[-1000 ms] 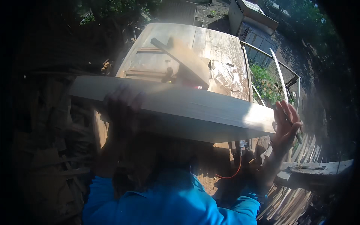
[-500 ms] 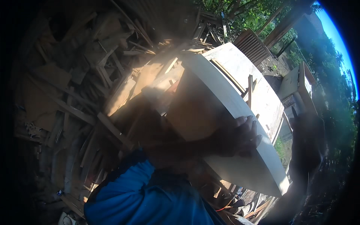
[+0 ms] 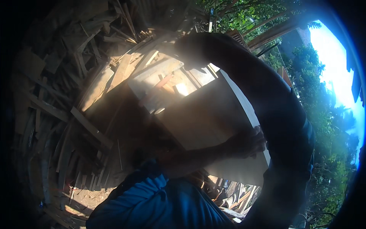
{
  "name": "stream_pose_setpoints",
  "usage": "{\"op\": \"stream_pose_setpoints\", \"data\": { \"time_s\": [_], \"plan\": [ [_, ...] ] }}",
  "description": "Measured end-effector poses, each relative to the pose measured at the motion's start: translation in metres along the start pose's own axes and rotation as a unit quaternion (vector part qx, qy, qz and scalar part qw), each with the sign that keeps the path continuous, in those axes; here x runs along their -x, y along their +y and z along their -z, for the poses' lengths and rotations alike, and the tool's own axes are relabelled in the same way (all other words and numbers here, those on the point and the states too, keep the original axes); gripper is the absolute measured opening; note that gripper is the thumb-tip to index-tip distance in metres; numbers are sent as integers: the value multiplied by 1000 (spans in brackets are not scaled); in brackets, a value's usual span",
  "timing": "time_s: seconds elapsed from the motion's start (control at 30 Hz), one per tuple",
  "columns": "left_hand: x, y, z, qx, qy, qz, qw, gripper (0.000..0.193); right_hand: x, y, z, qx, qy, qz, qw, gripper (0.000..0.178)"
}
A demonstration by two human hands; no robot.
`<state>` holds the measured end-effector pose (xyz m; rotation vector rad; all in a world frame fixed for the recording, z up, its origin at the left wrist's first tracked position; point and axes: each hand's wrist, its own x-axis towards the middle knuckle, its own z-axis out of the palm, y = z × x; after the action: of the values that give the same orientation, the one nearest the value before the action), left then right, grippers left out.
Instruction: The person aligns and fits wooden boards together, marking a joint with a pen and applying glue from a bottle to the edges of the wood. They position the pieces on a wooden work surface surrounded by wood scraps.
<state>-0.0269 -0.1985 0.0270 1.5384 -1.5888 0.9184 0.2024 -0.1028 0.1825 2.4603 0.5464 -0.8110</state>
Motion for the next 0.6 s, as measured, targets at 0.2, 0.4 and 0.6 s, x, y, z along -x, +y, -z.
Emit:
{"op": "stream_pose_setpoints", "data": {
  "time_s": [0.2, 0.4, 0.6],
  "plan": [
    [-2, 4, -7, -57, -4, 19, 998, 24, -10, 21, -33, -25, -44, -28, 998, 21],
    [-6, 11, -16, 43, 50, 75, 995, 20, -11, 42, -60, 91, 1, 14, 996, 10],
    [-5, 9, -9, 16, 47, 51, 997, 20, -3, 59, -84, 59, 67, 75, 993, 9]
  ]
}}
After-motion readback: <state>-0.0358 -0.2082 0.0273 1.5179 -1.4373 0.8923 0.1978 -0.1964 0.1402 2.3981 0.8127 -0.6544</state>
